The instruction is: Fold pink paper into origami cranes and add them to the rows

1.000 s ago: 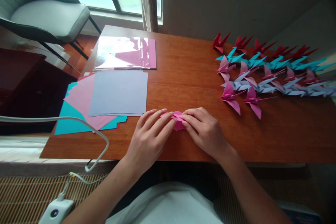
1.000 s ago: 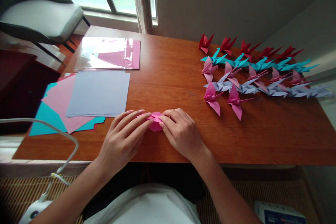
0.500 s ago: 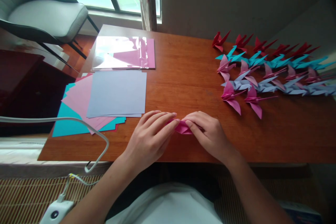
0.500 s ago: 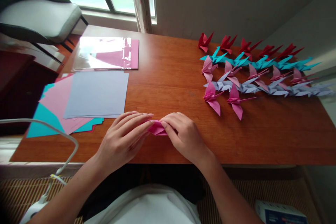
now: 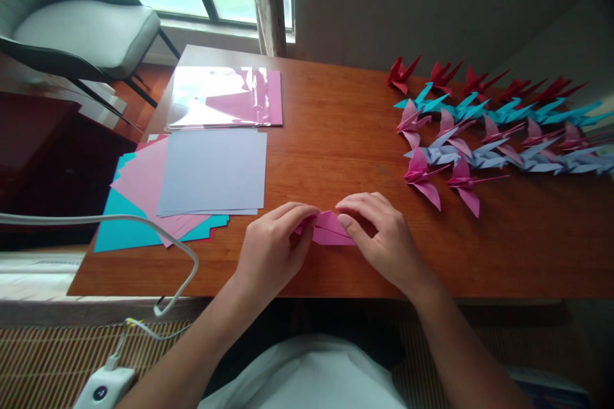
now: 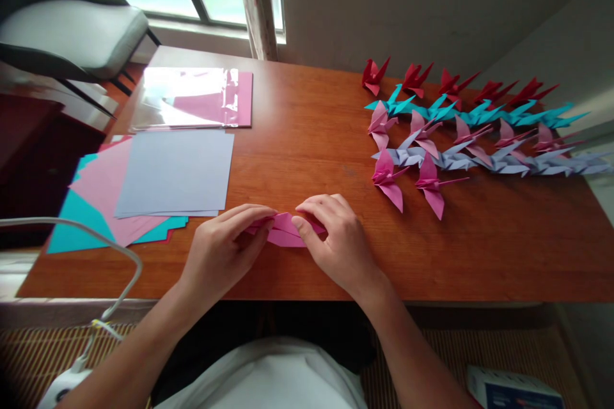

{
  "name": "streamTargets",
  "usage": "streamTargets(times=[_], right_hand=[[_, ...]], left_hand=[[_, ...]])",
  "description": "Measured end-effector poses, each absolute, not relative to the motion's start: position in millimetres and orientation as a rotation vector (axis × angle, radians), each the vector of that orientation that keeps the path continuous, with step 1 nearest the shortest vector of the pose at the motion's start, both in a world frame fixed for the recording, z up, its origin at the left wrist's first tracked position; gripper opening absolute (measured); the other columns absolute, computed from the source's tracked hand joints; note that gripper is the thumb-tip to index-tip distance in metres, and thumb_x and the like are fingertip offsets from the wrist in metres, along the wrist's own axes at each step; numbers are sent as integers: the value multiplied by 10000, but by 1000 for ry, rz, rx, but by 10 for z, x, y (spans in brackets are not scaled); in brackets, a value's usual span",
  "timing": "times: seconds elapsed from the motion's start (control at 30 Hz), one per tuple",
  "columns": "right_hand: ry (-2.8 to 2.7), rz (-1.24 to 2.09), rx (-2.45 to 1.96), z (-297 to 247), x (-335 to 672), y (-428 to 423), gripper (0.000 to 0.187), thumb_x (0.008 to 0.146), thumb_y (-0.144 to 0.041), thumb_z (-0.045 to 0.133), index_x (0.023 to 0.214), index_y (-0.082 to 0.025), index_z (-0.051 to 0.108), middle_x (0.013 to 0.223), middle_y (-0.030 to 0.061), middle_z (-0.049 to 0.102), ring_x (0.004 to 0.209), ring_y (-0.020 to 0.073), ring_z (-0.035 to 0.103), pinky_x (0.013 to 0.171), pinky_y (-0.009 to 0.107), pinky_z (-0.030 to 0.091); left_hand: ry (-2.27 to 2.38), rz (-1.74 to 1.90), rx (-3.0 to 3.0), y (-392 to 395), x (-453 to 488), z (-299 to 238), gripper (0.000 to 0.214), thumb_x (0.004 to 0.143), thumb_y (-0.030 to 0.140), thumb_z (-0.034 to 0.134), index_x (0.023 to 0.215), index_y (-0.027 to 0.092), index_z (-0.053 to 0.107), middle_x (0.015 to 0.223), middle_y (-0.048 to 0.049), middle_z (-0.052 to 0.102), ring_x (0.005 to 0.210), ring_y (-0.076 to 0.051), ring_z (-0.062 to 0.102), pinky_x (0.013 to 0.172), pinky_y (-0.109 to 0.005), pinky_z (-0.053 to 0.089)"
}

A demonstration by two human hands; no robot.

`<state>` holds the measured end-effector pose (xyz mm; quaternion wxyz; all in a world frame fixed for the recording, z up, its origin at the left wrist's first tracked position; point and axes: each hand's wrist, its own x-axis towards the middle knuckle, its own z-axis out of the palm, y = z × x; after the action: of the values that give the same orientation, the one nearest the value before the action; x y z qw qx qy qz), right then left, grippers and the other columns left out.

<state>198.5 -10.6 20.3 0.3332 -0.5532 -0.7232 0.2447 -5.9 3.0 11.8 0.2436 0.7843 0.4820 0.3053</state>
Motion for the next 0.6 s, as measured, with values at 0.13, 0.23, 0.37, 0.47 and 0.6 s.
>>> streamTargets(times=[0.13, 0.23, 0.37, 0.47, 0.6], right_hand=[[-1880, 447, -1450, 166, 1977, -130, 138, 941, -240, 627, 1061, -214, 690, 1032, 77, 712, 1003, 251, 629, 923, 429, 516], [-1921, 369, -1444, 105, 1946, -169, 202, 929, -190, 621, 1113, -231, 693, 1061, 80, 693, 1012, 251, 612, 928, 435, 524], [-1978, 331, -1464, 4, 1907, -171, 254, 941, -173, 598, 1166, -241, 693, 1071, 83, 687, 993, 248, 602, 894, 428, 533], [-2009, 297, -1504, -32, 1895, -143, 243, 956, -199, 591, 1172, -239, 695, 1068, 86, 690, 972, 253, 602, 870, 434, 525], [-2051, 251, -1542, -21, 1879, -117, 221, 971, -220, 578, 1153, -217, 704, 1057, 94, 682, 958, 251, 598, 851, 423, 516]], left_hand=[[1439, 787, 2335, 46, -23, 119, 142, 954, 209, 583, 1034, 197, 700, 953, -33, 767, 835, -202, 684, 749, -332, 524], [1496, 738, 2452, 65, 12, 146, 157, 953, 215, 575, 1046, 194, 700, 976, -51, 770, 884, -235, 666, 789, -373, 506], [1530, 674, 2551, 85, 51, 149, 171, 948, 214, 568, 1059, 194, 697, 1014, -69, 767, 912, -261, 651, 781, -400, 484], [1554, 666, 2584, 89, 63, 123, 214, 949, 202, 567, 1128, 189, 682, 1117, -83, 752, 994, -281, 648, 827, -424, 488], [1507, 743, 2643, 77, 29, 100, 262, 940, 160, 578, 1183, 183, 674, 1238, -91, 719, 1102, -300, 628, 900, -440, 492]])
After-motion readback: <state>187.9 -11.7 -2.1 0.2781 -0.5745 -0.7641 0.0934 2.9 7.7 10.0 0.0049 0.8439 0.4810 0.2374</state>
